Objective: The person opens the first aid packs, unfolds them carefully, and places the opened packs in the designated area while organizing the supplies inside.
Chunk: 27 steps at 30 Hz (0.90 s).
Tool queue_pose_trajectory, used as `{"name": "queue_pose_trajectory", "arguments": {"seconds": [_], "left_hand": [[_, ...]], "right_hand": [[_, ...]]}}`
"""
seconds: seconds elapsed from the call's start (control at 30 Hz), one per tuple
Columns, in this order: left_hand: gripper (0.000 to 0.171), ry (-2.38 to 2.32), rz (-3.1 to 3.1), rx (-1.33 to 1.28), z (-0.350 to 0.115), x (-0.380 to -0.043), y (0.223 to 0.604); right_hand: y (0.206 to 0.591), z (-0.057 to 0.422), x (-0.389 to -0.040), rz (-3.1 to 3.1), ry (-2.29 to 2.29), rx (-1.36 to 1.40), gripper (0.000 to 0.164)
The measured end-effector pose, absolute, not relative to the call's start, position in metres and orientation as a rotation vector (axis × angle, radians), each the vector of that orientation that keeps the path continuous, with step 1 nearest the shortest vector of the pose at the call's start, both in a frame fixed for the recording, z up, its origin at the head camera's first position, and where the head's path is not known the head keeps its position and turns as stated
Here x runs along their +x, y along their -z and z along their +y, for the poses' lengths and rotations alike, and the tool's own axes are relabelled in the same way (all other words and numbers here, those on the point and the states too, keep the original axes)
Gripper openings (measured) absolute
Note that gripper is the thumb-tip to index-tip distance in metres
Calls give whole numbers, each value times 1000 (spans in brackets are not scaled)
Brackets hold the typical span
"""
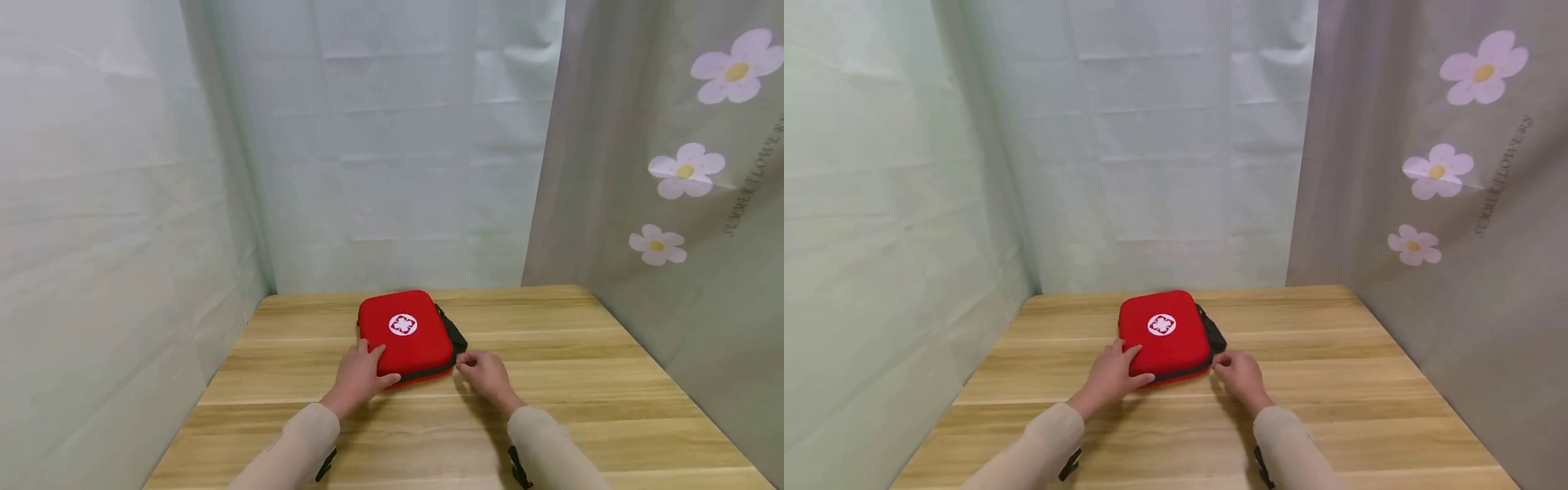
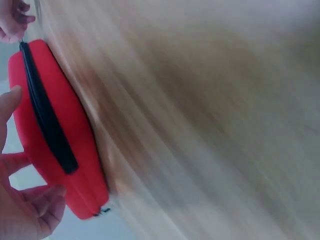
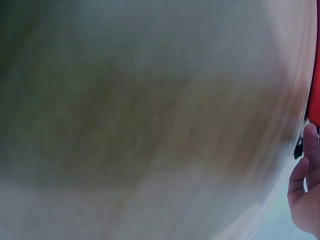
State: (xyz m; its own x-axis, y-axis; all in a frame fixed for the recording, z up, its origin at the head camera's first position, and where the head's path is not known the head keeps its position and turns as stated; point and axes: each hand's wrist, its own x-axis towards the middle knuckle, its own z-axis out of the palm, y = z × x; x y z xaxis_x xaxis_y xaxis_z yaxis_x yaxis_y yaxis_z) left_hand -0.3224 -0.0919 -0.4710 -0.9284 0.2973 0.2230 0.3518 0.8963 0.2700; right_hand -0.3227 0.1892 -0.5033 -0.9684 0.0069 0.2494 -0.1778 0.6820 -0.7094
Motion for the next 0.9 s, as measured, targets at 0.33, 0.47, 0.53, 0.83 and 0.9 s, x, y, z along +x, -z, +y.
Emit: {"name": "queue_pose_trajectory", "arguments": {"seconds": [0.33, 0.47, 0.53, 0.83, 0.9], "left_hand": [[64, 414, -2902, -847, -116, -323, 452], [77, 480, -2967, -945, -131, -349, 445], [88, 471, -3027, -973, -134, -359, 442], [86, 264, -3176, -981, -132, -366, 435], [87, 285, -3179, -948, -130, -364, 435]], "right_hand": [[503, 199, -327, -2652, -1189, 36, 5], [503, 200, -328, -2648, -1215, 40, 5], [504, 200, -328, -2651, -1221, 37, 5], [508, 199, -327, -2634, -1255, 42, 7], [507, 200, -328, -2626, -1254, 41, 7]]}}
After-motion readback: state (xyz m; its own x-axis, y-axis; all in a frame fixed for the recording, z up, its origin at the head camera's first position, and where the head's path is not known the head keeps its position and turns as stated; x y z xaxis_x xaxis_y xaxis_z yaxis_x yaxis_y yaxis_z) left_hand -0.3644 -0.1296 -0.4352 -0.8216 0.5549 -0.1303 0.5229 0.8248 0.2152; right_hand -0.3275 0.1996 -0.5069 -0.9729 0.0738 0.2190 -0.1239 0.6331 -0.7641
